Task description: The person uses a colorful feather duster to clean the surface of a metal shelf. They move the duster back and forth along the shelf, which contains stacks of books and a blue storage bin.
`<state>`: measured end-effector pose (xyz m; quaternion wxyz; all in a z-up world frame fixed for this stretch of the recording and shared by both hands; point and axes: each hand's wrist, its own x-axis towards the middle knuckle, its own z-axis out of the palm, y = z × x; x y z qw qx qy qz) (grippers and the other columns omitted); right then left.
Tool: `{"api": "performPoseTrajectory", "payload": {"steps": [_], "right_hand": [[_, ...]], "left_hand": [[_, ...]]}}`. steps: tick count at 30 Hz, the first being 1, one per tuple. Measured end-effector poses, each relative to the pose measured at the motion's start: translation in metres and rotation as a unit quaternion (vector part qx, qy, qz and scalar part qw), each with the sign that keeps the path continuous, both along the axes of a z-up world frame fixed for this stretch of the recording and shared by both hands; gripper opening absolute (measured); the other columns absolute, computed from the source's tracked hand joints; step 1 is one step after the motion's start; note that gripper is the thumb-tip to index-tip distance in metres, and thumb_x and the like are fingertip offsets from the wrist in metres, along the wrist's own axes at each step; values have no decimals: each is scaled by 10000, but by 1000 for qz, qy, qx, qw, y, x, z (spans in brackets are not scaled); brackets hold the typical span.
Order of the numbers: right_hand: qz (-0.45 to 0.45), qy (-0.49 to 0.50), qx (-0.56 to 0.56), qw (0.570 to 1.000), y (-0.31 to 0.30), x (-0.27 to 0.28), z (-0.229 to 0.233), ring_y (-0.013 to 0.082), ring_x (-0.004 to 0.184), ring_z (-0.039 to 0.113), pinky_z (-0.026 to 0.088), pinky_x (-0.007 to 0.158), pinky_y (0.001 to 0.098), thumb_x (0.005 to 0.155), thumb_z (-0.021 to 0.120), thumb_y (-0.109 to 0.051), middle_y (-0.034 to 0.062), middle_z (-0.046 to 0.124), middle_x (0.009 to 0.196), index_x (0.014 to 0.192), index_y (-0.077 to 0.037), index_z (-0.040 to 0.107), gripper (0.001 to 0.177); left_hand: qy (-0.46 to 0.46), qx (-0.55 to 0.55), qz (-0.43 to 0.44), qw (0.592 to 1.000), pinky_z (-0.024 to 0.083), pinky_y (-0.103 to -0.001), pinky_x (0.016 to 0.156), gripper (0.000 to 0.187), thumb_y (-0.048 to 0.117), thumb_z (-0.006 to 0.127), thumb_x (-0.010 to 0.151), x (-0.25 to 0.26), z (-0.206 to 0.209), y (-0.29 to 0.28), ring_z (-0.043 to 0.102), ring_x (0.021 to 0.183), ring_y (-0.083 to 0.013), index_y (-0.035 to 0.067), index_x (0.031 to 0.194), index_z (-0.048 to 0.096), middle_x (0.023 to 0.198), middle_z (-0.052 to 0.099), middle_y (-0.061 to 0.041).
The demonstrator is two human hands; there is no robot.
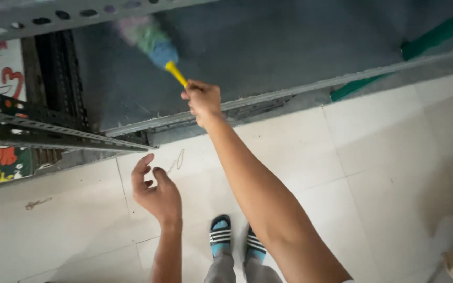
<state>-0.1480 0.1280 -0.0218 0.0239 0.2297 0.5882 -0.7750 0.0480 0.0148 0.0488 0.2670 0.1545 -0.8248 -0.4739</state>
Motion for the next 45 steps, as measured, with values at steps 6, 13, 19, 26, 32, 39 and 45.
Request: {"api": "performPoseTrajectory", "payload": {"steps": [6,13,19,26,32,39,45], "right_hand": [[25,150,115,982,-10,34,-2,76,711,664,528,655,242,925,634,-44,75,746,802,1203,-40,759,305],[-83,-11,-146,986,106,-21,-44,82,405,462,325,337,261,864,646,-14,99,692,698,1116,-19,721,263],[-322,114,243,908,133,-37,-58,147,731,752,606,626,318,839,673,10,87,771,938,1085,-14,763,263],[201,207,461,839,51,-19,-9,338,871,726,554,752,408,864,717,-81,181,750,973,1052,-110,782,202],[339,88,379,856,73,210,23,270,646,645,505,577,421,994,554,-99,177,671,781,1289,-117,651,311],[120,-115,115,979,77,377,61,107,556,419,352,495,296,954,659,-96,50,547,670,1322,-93,739,376],[48,-132,190,972,78,372,-2,65,587,516,472,531,233,948,604,-65,-25,757,844,1301,-107,702,369]], "left_hand": [[11,15,-17,1000,444,-327,811,332,-62,562,910,-12,-11,-8,630,1017,-197,77,1183,690,1185,721,-60],[19,-7,-54,998,467,-323,792,303,-53,576,920,-19,-8,20,656,1028,-207,80,1169,686,1181,731,-59],[-5,-6,-66,998,470,-319,778,306,-61,566,924,-24,-3,17,656,1035,-199,94,1153,698,1188,735,-49],[7,-6,-62,998,459,-327,791,308,-56,578,917,-22,-6,3,643,1031,-200,90,1157,703,1182,723,-57],[24,5,-58,998,467,-317,803,316,-44,576,939,-11,-2,-14,649,1057,-192,89,1204,687,1244,718,-58],[45,-65,-10,997,461,-309,791,306,-37,574,914,-2,9,-19,650,1107,-199,82,1185,653,1291,682,-65],[22,-40,-33,998,471,-320,769,347,-58,568,926,-5,9,14,645,1116,-191,124,1178,724,1374,637,-84]]}}
